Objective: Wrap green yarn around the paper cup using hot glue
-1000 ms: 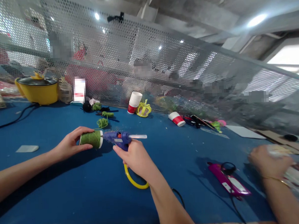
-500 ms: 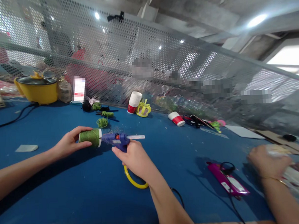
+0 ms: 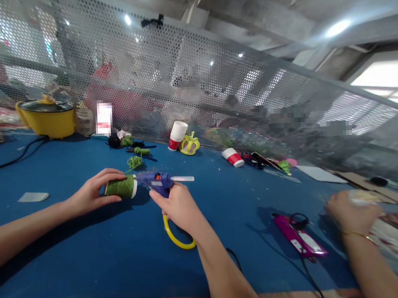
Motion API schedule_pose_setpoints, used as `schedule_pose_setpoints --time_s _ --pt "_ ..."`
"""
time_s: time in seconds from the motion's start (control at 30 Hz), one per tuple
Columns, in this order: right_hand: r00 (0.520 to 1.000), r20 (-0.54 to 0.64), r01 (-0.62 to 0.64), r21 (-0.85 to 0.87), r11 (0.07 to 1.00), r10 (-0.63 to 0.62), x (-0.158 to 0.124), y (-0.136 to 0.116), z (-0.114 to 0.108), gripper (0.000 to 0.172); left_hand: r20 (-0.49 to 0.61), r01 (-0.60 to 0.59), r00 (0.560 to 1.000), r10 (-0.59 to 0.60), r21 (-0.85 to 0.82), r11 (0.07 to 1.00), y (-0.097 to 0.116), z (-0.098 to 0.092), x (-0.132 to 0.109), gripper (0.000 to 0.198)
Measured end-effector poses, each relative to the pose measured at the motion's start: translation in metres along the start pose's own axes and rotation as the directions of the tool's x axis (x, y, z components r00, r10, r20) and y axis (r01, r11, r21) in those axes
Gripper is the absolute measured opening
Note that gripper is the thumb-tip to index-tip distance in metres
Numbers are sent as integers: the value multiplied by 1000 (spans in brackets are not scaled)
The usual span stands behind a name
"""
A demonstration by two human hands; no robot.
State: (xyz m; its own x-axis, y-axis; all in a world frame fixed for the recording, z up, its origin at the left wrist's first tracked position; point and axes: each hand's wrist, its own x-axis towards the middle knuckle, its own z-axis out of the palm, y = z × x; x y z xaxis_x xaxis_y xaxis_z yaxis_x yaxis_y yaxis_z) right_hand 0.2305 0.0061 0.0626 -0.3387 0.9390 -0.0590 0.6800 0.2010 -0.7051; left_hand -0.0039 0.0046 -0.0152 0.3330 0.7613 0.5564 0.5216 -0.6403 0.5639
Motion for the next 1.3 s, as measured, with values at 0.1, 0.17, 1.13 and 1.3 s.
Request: schedule_pose_setpoints --time_s 0.1,0.17,1.13,1.3 --pt "1000 -11 -5 7 1000 5 0 -3 0 23 24 -17 1000 16 28 999 2 0 -1 40" --pt "1000 -15 -9 10 1000 9 0 -3 0 22 28 -25 999 24 42 999 1 1 -2 40" --pt "925 -309 -151 235 960 221 69 57 -24 25 43 -8 999 6 52 999 -3 1 -3 39" --pt "897 -332 -272 103 957 291 86 85 -22 37 46 -8 999 7 29 1000 -3 3 -4 39"
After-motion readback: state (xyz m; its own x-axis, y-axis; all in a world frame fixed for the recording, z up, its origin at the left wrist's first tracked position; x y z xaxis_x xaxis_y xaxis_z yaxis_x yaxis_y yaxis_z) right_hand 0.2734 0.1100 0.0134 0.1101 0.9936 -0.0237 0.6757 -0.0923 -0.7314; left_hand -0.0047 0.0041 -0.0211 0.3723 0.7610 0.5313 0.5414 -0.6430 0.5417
